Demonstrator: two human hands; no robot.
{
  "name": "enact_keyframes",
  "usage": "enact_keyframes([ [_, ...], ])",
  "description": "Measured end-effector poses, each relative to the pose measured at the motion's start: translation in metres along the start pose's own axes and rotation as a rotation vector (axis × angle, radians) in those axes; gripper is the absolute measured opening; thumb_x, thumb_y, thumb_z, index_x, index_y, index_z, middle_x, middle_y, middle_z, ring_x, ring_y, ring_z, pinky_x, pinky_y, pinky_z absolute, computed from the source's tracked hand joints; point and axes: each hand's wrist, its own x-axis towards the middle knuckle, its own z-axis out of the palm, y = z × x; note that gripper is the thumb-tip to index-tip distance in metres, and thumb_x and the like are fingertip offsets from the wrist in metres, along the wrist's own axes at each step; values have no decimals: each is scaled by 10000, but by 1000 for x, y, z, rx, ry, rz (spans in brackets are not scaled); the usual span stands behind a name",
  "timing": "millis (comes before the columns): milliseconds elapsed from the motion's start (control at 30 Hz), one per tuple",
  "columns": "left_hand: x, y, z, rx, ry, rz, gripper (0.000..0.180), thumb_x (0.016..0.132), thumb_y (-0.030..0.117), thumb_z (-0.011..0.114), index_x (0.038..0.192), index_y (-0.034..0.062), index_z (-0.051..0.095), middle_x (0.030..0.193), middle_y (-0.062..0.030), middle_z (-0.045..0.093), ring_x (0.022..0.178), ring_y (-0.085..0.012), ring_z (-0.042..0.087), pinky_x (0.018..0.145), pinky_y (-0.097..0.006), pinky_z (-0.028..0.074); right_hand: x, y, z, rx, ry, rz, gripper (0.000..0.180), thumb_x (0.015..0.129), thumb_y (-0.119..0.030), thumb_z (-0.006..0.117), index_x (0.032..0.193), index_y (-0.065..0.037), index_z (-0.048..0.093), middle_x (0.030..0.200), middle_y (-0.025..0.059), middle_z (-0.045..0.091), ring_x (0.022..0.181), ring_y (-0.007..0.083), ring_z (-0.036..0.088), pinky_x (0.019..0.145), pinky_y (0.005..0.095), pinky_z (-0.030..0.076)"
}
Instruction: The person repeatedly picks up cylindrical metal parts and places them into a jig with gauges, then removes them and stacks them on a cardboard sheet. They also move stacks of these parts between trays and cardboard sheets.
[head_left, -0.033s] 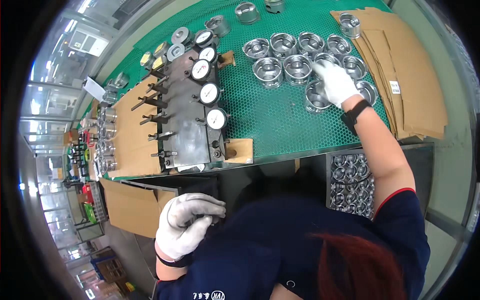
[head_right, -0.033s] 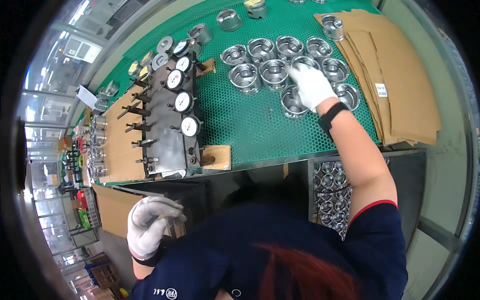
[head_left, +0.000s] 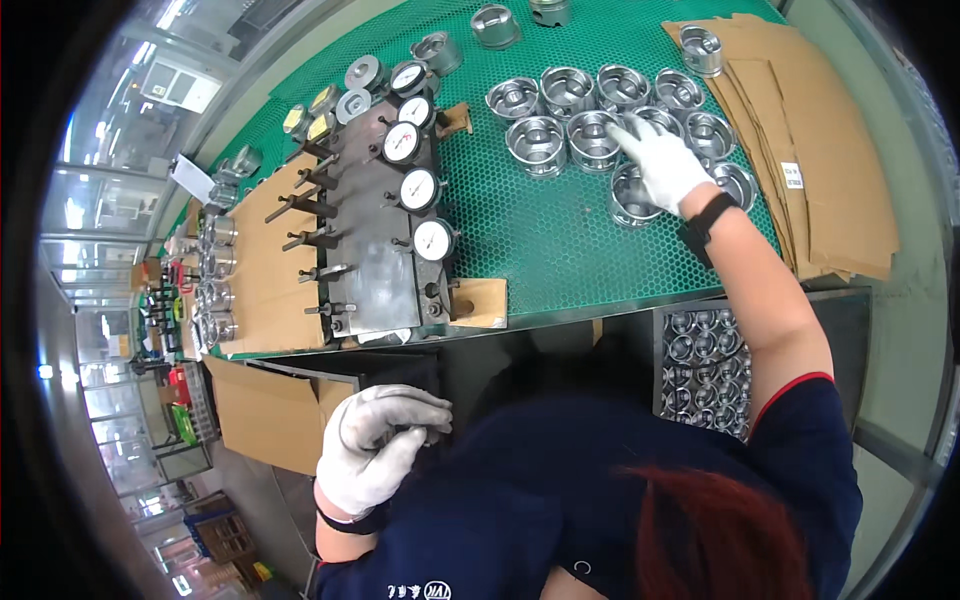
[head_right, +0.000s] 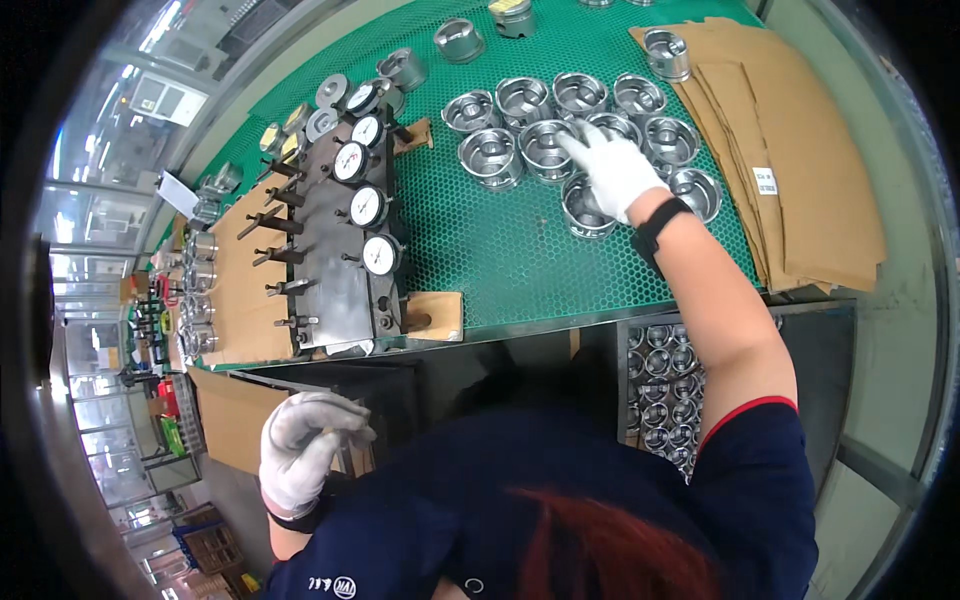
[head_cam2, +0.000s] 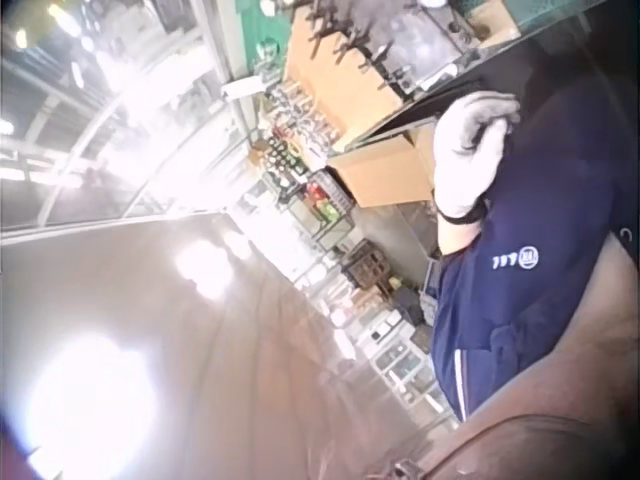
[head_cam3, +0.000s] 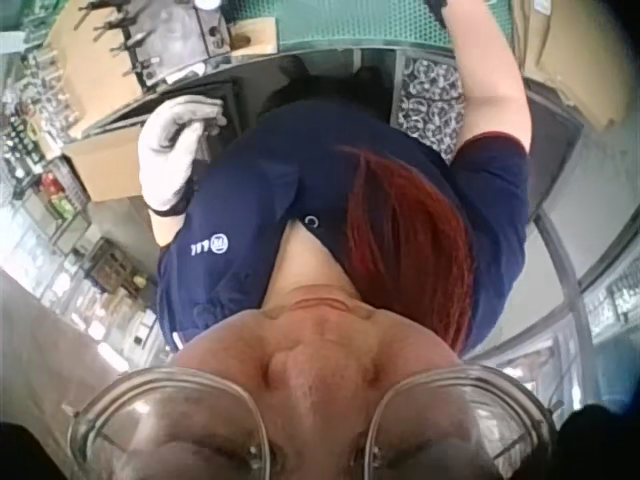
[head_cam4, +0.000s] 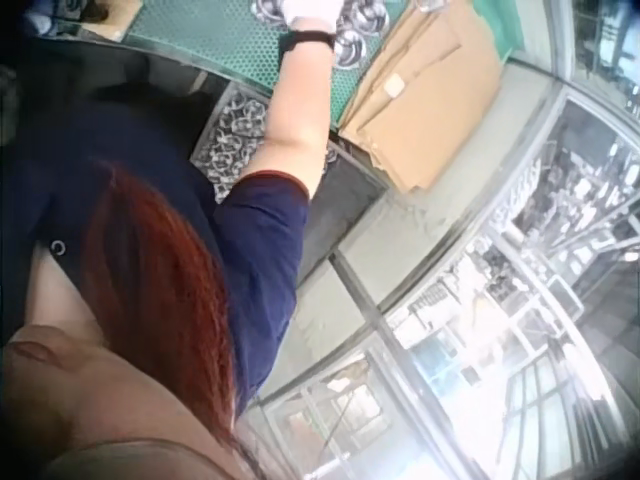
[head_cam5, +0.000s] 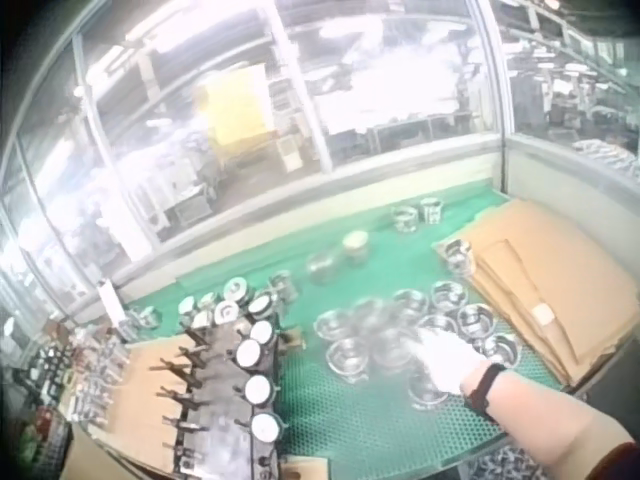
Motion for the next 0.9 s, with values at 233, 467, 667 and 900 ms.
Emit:
enact_keyframes([
  [233, 55, -16, 16, 200, -117, 36, 178, 901, 53, 598, 1008, -53, 693, 979, -174, 709, 827, -233, 704, 739, -333, 562, 33, 7, 18, 75, -285, 108, 899, 778, 69, 588, 1577, -239, 313, 1648, 233, 206, 1138, 405, 645, 962, 454, 552],
  [467, 222, -49, 53, 669, -19, 408, 279, 922, 208, 653, 1146, 42, 652, 1046, -178, 686, 970, -368, 656, 849, -441, 532, 24, -18, 22, 240, -221, 123, 652, 828, -15, 608, 1451, -132, 455, 1456, 269, 436, 1059, 418, 670, 908, 493, 555],
  [667, 400, -116, 79, 1163, -18, 238, 659, 823, 230, 716, 1433, 112, 495, 1369, -216, 587, 1241, -391, 583, 1030, -453, 493, 49, -43, 41, 272, -253, 460, 322, 915, -96, 557, 1228, -75, 631, 1208, 255, 647, 1094, 388, 671, 919, 470, 551],
  [900, 444, -99, 92, 1262, -333, -75, 1075, 746, 253, 805, 1619, 171, 184, 1652, -140, 287, 1470, -343, 378, 1195, -424, 358, -27, -64, -7, 409, -186, 455, 237, 842, -74, 633, 1064, -31, 703, 1094, 204, 696, 988, 358, 704, 850, 447, 575],
])
